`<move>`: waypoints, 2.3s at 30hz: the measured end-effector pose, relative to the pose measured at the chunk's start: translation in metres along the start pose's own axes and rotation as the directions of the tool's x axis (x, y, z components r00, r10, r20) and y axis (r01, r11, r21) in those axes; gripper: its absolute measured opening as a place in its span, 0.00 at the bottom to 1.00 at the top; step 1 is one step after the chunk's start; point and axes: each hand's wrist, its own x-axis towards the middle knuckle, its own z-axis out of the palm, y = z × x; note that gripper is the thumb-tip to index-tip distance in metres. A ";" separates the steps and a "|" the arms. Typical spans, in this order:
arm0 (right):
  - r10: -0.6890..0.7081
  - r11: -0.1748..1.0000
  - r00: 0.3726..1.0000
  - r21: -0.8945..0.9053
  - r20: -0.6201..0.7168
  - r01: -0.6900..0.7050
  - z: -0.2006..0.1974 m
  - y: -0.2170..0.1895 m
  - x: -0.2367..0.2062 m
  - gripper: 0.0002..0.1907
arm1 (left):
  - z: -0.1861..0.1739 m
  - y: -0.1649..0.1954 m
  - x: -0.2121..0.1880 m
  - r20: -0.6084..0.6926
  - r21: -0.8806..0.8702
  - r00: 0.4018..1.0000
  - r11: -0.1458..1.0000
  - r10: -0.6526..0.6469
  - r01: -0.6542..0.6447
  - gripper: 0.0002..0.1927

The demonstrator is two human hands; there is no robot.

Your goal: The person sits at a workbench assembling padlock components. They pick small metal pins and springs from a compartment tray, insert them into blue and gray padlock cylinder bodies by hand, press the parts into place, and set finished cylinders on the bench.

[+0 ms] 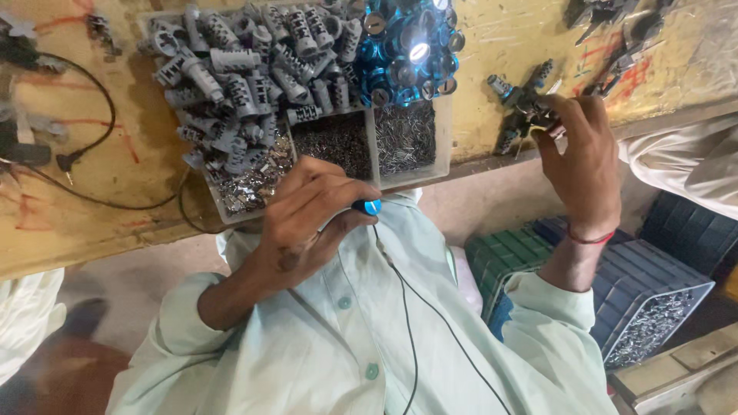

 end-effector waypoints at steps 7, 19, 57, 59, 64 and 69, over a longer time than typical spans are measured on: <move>0.177 0.843 0.982 0.525 -0.059 -0.120 0.014 0.029 -0.013 0.10 | -0.001 0.000 0.003 0.035 0.002 0.998 0.999 0.045 -0.045 0.21; 0.276 0.614 0.961 0.769 0.004 -0.180 0.009 0.005 -0.013 0.08 | 0.004 0.008 0.005 0.079 -0.053 0.996 0.998 0.031 -0.027 0.18; -0.075 0.982 0.977 0.153 -0.201 0.107 0.008 -0.076 0.018 0.22 | -0.041 0.019 -0.027 -0.079 0.396 0.961 0.876 -0.265 0.274 0.11; -0.167 0.980 0.965 0.075 -0.202 0.185 0.012 -0.095 0.025 0.16 | -0.046 0.013 -0.032 -0.023 0.573 0.940 0.766 -0.340 0.291 0.11; -0.558 0.830 0.806 0.134 0.198 0.542 0.039 -0.166 0.047 0.10 | -0.043 0.007 -0.034 0.041 0.677 0.927 0.693 -0.372 0.248 0.16; -0.556 0.825 0.805 0.022 0.205 0.564 0.051 -0.170 0.056 0.09 | -0.050 0.012 -0.035 -0.017 0.535 0.940 0.792 -0.340 0.296 0.12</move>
